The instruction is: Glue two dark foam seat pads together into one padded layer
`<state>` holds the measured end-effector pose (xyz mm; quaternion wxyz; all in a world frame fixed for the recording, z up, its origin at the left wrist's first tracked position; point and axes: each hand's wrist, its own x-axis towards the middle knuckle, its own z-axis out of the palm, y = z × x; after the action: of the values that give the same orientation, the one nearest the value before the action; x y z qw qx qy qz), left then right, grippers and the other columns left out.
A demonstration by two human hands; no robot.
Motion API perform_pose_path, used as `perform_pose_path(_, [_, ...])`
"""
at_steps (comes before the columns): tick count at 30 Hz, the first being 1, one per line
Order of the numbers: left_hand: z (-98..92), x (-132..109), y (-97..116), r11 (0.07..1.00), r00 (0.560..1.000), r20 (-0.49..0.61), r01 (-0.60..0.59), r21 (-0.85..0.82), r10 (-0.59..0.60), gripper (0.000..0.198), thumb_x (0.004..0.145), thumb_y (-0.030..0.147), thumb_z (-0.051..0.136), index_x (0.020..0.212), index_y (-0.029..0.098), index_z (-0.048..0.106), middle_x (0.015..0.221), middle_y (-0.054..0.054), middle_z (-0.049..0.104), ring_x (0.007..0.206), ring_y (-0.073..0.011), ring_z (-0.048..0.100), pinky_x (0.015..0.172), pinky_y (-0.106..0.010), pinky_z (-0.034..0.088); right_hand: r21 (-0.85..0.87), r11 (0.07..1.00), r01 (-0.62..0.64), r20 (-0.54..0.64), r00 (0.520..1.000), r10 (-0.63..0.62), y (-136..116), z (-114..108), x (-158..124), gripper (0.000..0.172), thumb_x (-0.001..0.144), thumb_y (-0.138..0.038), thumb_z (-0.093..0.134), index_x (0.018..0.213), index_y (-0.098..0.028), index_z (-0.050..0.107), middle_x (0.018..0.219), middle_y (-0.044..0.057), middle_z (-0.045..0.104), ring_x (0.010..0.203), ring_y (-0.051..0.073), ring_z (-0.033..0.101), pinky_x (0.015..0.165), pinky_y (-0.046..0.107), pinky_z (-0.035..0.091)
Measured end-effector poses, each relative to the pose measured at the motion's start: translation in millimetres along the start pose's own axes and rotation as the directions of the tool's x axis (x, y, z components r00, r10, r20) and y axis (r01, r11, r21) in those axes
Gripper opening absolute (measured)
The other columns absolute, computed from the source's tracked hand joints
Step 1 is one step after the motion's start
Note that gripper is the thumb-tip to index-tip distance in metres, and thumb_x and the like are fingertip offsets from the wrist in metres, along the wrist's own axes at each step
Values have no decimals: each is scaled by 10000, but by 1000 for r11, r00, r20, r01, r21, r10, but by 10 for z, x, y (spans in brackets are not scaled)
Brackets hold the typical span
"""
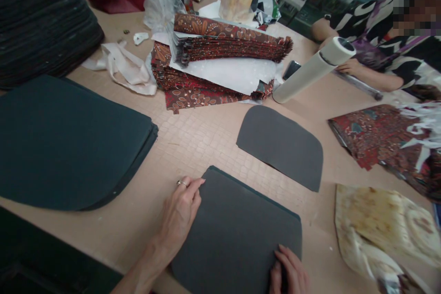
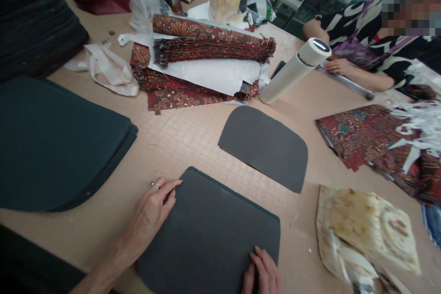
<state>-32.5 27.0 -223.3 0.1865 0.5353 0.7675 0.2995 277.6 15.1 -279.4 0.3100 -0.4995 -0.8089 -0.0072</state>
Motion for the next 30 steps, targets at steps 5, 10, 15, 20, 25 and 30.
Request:
perform_pose_path(5, [-7,32,19,993,998,-33,-57,105,61,292,829,64,417,1019,179,606,951,-66,577,784,-173,582,709,-320,527,7,1000,-13,102,995,13,60,-45,-56,190,887,-246,458,998,-146,577,1000,138,614,954,249,569,804,408,444])
perform_pose_path(10, [126,41,40,964,982,-80,-148,221,169,385,799,-21,367,1047,132,619,1091,-134,570,946,-253,532,783,-411,509,51,991,-123,198,974,110,-56,-194,135,196,897,-242,451,1017,-161,582,1040,117,616,979,217,570,829,388,463])
perform_pose_path(15, [264,-6,46,942,960,47,-281,182,277,646,729,-108,289,1257,192,510,1313,-89,504,1061,-252,463,867,-425,472,102,981,-166,226,964,139,-452,-88,641,275,896,-150,405,1127,-168,554,1183,119,573,1129,212,512,926,405,441])
perform_pose_path(20, [329,6,-42,922,938,24,-345,178,347,548,799,-35,323,1234,218,538,1256,-58,576,1027,-251,468,867,-435,455,137,986,-94,319,947,46,-948,390,1063,410,915,-125,328,1314,-99,421,1396,134,423,1354,220,275,1064,454,329])
perform_pose_path(25, [366,56,-50,918,929,0,-365,154,369,412,868,99,359,1234,175,531,1270,-81,566,1037,-252,480,908,-441,435,52,993,-102,475,877,65,-1201,640,1094,605,911,-401,431,1382,-37,324,1475,181,277,1394,292,145,1102,517,222])
perform_pose_path(30, [353,80,28,904,930,-14,-353,242,367,396,879,200,433,1270,174,497,1277,-87,560,1033,-278,482,907,-465,419,18,997,-69,514,856,50,-909,454,982,673,900,-481,423,1419,-84,263,1500,123,237,1402,251,133,1122,462,202])
